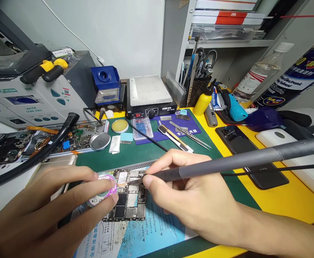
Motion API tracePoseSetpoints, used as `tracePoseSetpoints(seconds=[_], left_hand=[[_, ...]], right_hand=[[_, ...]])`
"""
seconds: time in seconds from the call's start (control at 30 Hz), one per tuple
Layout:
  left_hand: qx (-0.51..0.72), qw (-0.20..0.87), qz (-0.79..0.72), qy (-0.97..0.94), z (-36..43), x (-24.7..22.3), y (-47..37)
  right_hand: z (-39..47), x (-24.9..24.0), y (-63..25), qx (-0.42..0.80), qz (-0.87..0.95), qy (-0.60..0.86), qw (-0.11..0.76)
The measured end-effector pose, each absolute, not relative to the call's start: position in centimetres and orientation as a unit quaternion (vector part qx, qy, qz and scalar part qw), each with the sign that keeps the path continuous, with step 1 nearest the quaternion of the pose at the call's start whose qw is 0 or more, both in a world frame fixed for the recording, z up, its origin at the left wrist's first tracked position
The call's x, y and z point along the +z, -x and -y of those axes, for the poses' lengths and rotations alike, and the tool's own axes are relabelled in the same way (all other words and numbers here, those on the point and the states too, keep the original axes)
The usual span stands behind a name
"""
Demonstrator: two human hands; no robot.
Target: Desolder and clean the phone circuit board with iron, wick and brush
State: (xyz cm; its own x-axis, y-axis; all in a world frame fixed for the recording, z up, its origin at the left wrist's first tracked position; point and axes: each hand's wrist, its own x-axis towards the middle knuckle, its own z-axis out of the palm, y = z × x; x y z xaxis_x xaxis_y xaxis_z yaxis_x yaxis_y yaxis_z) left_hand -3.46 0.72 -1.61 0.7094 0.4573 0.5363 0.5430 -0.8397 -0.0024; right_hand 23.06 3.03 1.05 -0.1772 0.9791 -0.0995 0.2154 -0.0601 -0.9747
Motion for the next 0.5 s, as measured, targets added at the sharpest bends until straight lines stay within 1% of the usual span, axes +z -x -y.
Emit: tracePoseSetpoints(seconds=[0.3, 0.5], left_hand=[[-0.267, 0.089, 0.269, 0.921, -0.83, -1.73, 3.39], [-0.277, 0.092, 0.269, 0.918, -0.89, -1.81, 3.32]], right_hand=[[-3.12, 1.36, -23.16, 0.512, 0.577, 0.526, 0.357], [-3.11, 0.94, -23.25, 0.502, 0.587, 0.515, 0.371]])
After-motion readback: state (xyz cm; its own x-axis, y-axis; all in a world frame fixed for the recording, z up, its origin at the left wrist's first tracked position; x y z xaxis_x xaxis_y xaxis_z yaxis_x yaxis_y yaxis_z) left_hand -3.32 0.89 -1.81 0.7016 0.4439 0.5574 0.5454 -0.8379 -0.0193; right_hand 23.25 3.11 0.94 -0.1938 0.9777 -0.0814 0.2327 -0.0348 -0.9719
